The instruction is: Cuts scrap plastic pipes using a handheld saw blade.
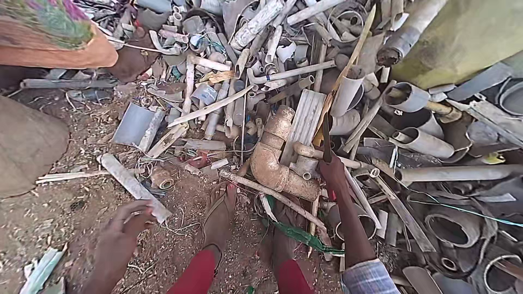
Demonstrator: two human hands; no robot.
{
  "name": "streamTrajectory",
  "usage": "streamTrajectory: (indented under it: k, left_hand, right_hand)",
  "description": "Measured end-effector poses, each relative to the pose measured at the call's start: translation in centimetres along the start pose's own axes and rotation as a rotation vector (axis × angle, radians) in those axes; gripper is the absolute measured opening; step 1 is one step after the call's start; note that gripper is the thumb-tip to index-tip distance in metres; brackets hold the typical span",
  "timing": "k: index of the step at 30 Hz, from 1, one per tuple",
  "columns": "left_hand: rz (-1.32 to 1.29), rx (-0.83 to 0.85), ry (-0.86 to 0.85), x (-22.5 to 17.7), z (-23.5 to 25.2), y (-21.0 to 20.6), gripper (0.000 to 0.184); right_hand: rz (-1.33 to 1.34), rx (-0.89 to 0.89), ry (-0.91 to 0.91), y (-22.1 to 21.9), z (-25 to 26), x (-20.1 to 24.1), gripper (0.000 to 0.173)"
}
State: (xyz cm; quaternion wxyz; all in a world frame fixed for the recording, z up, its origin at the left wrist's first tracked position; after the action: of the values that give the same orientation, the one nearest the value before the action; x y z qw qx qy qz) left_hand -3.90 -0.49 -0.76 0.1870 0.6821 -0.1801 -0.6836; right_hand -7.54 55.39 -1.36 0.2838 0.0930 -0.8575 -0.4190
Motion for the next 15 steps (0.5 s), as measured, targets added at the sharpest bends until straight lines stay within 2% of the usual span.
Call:
streamTrajectory:
  k: [2, 4, 5, 7, 9, 12, 15]
  left_hand:
    - [0.260, 0.317, -0.251, -2.7, 1.3, -2.9, 0.042]
    - [0.365, 0.474, -0.438, -3.5, 1.6, -5.2, 0.042]
    - [0.322, 0.512, -0.453, -4.1, 1.6, -6.1, 0.041]
    - [0.150, 0.582, -0.372, -5.4, 1.3, -8.0, 0.041]
    - [-0.043, 0.671, -0.199, -6.9, 0.8, -10.0, 0.048]
    - [-0.241, 0.823, 0.086, -8.7, -0.5, -13.3, 0.059]
    - [-0.220, 0.921, 0.214, -9.5, -1.5, -16.1, 0.068]
  right_hand:
    - [0.044, -0.077, 0.019, 0.8, -2.1, 0.5, 0.048]
    - [0.088, -0.155, 0.124, 1.5, -6.4, 1.1, 0.042]
    - [0.110, -0.194, 0.210, 1.5, -8.8, 1.3, 0.041]
    - [0.178, -0.241, 0.437, -0.2, -12.8, 1.3, 0.039]
    - [0.257, -0.212, 0.606, -3.4, -14.9, 0.4, 0.036]
    - [0.279, -0.096, 0.585, -7.8, -15.9, -1.9, 0.032]
    - [0.287, -0.054, 0.526, -9.2, -16.2, -3.5, 0.034]
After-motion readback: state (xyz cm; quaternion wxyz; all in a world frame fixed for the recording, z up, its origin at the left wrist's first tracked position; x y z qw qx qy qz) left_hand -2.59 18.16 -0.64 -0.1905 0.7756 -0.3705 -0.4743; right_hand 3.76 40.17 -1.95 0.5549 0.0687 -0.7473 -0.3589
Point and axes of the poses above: each hand's wrist, its own z-axis towards the middle knuckle, its own y-axis out of the back of the hand, x = y × z, the point moved 4 cm from there along z, towards the middle knuckle, and after that the axes turned 13 degrees about -y, right-handed, at the moved point
